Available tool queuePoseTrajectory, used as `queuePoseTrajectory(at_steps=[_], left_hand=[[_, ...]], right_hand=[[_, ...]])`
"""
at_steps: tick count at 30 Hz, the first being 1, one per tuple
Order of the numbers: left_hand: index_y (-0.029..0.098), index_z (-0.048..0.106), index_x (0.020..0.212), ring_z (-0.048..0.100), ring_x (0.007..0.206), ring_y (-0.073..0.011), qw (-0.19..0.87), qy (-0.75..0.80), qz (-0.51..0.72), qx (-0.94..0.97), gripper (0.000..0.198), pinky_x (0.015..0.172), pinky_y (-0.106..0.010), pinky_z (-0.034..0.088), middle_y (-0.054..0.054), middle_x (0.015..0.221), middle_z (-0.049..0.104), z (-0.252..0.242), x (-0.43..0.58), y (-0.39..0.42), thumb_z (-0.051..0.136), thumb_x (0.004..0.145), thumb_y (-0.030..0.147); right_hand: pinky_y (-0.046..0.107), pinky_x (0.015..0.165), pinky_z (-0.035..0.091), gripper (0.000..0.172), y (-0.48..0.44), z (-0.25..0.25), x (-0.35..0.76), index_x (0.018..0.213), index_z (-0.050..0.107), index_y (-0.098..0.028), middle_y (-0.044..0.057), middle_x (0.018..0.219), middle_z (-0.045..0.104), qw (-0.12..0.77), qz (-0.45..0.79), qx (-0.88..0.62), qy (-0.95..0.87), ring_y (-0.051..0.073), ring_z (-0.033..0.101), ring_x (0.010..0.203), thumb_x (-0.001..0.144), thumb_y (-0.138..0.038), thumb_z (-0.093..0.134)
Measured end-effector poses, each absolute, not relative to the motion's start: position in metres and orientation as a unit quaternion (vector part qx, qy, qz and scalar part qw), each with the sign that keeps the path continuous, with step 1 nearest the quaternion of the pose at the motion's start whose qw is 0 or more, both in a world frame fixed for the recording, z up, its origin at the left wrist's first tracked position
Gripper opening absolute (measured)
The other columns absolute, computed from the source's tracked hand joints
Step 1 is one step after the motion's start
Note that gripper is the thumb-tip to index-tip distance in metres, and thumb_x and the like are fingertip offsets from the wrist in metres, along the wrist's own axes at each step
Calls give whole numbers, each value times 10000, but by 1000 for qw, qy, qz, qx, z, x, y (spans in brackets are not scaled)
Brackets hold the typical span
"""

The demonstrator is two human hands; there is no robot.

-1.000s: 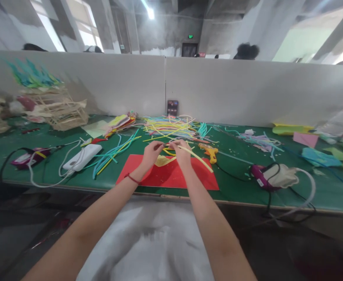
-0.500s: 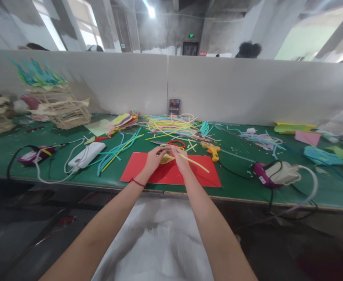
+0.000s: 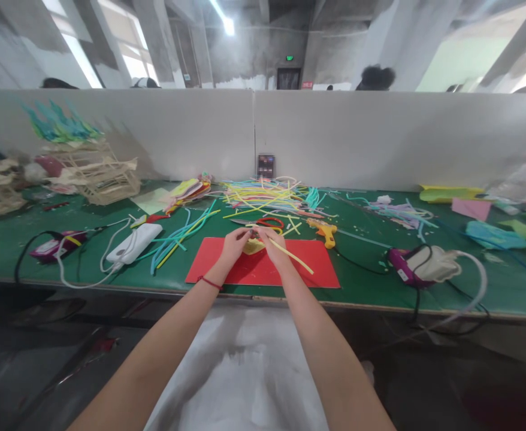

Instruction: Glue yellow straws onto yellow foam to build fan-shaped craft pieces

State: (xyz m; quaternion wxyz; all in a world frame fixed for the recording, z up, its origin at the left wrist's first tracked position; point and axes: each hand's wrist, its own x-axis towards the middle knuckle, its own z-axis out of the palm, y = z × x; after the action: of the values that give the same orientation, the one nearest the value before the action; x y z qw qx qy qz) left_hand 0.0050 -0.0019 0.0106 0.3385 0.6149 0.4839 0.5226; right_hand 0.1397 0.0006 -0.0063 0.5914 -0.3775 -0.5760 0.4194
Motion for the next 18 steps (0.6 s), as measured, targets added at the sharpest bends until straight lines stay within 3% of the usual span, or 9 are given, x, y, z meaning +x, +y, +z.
queuePoseTrajectory(at_steps=[6,9,13,16,18], left_hand=[[151,680,767,640,763,-153,334,495,523,608,150,746,-257,496,-32,783,718,11,5,-2,546,765,217],[155,676,751,632,737,-147,329,503,508,617,152,718,-248,494,-21,753,708,11,5,-4,547,761,234],[150,678,764,640,758,-150,341,479,504,633,163,722,-247,496,-37,789,711,12,8,-7,553,768,255],[142,688,792,642,752,-151,364,455,498,643,158,715,-252,503,-54,821,715,12,9,-8,583,750,253],[139,693,812,643,748,-154,376,447,501,638,165,713,-261,509,-61,834,716,10,9,-7,619,726,259]], right_hand=[[399,984,461,336,-3,-4,138,926,737,-252,53,1047,707,585,351,-378,-626,227,614,1068,821,-507,544],[403,1006,442,356,-6,-2,139,1059,696,-245,70,1127,674,601,264,-401,-639,226,593,1100,862,-459,492],[430,1111,321,471,-12,1,141,1369,453,-249,71,1417,449,626,100,-462,-620,208,379,1334,940,-350,286],[428,1153,241,511,-16,2,142,1444,318,-266,36,1507,303,616,37,-476,-627,178,199,1419,953,-285,181],[423,1154,239,508,-17,3,141,1447,313,-266,34,1516,282,606,23,-468,-643,179,183,1424,958,-291,177]])
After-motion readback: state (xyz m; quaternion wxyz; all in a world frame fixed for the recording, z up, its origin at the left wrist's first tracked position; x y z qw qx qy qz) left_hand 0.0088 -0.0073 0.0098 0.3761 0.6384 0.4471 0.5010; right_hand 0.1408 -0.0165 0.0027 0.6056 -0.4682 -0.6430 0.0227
